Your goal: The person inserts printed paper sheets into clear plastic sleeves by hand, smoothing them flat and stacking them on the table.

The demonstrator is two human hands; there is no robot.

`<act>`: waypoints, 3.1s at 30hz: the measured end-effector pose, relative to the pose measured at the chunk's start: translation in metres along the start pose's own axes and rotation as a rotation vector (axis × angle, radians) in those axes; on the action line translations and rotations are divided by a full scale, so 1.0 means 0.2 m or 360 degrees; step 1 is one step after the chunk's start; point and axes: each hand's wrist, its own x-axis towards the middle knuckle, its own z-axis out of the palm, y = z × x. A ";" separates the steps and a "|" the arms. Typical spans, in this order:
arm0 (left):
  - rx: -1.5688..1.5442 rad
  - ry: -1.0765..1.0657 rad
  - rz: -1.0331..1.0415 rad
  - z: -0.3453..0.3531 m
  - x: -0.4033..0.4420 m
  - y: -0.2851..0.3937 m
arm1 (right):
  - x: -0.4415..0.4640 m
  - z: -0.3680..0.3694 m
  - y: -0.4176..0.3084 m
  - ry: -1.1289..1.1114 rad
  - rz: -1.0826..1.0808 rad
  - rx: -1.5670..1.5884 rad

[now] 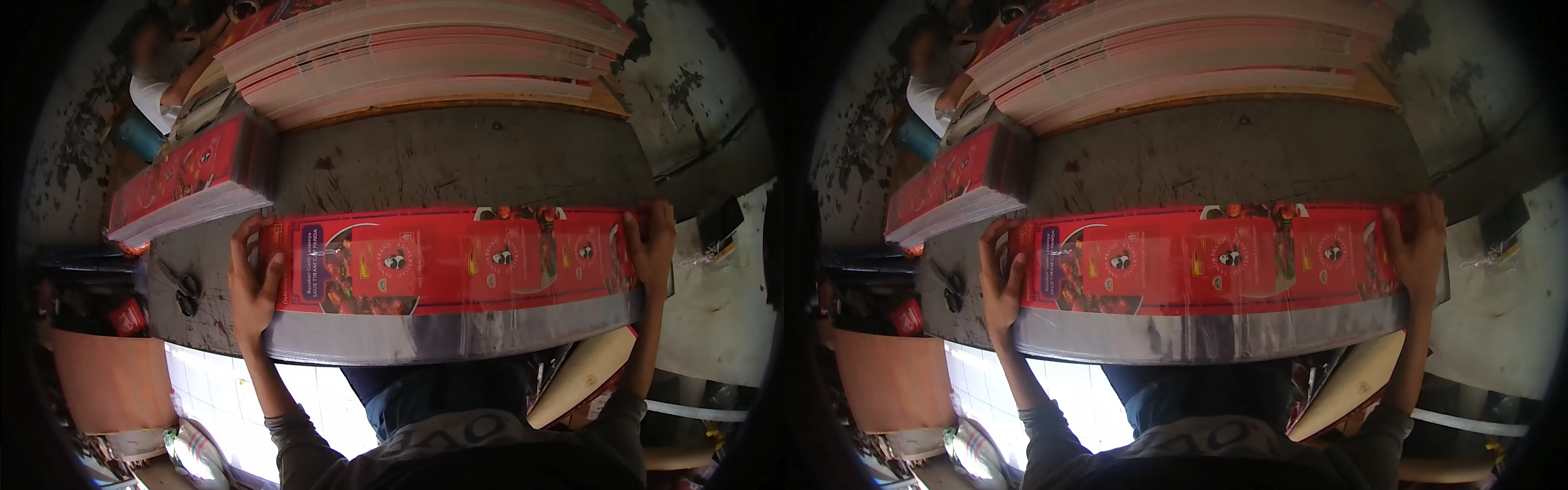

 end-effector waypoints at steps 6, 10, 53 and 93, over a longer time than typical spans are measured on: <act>0.0251 0.0001 0.0115 -0.02 0.00 0.00 | 0.00 0.00 -0.01 -0.0044 0.0049 0.0002; 0.0376 0.0004 0.0147 -0.02 0.00 0.01 | 0.00 0.02 0.01 -0.0027 0.0018 0.0063; 0.0272 0.0073 0.0090 -0.02 0.00 0.00 | 0.00 0.01 0.01 -0.0109 -0.0067 0.0120; 0.0336 0.0037 0.0026 -0.03 -0.01 0.00 | 0.00 0.01 0.03 -0.0134 0.0045 0.0147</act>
